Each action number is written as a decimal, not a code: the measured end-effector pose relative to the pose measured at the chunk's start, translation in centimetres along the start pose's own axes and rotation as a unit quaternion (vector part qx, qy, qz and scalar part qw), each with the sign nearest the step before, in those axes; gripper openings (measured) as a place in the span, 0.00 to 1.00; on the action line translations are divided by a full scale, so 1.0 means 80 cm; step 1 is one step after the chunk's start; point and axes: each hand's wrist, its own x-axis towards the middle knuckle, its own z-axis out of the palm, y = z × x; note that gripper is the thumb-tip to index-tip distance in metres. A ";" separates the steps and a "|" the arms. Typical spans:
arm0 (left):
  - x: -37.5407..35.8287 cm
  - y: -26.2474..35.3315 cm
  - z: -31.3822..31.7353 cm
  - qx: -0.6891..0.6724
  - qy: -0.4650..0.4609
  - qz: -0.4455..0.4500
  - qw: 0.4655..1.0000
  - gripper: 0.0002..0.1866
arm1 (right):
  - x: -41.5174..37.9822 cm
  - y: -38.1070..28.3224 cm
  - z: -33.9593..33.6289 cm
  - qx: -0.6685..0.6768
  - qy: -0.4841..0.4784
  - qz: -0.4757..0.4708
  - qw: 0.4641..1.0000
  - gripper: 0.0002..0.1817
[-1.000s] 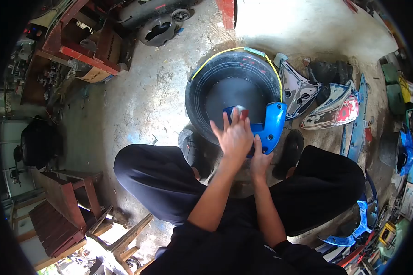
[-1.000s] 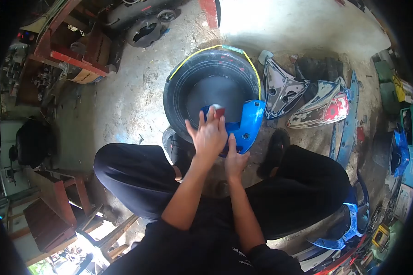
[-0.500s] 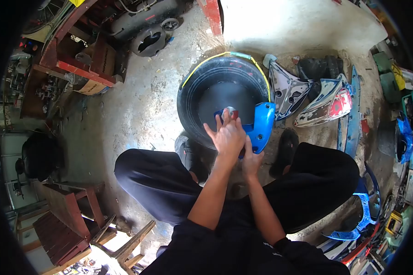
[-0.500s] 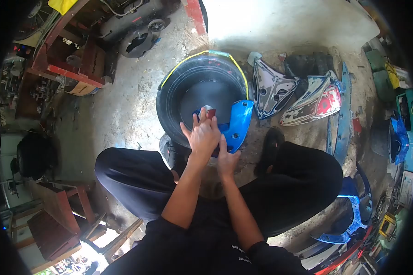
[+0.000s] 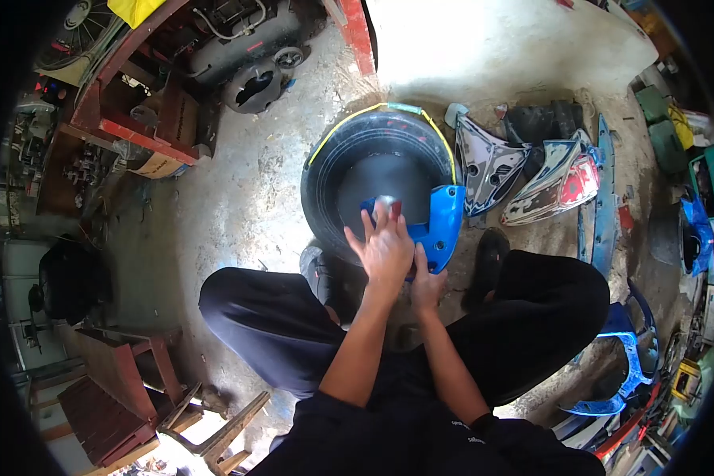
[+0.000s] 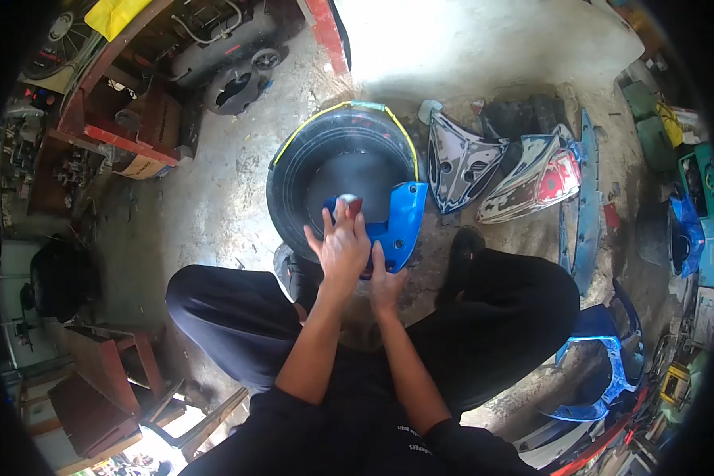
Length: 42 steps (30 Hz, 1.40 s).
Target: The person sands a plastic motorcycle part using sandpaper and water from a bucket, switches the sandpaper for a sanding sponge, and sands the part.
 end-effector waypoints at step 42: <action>0.045 -0.041 0.012 0.012 0.031 -0.106 0.994 0.22 | -0.001 0.008 -0.002 0.026 -0.001 -0.008 1.000 0.21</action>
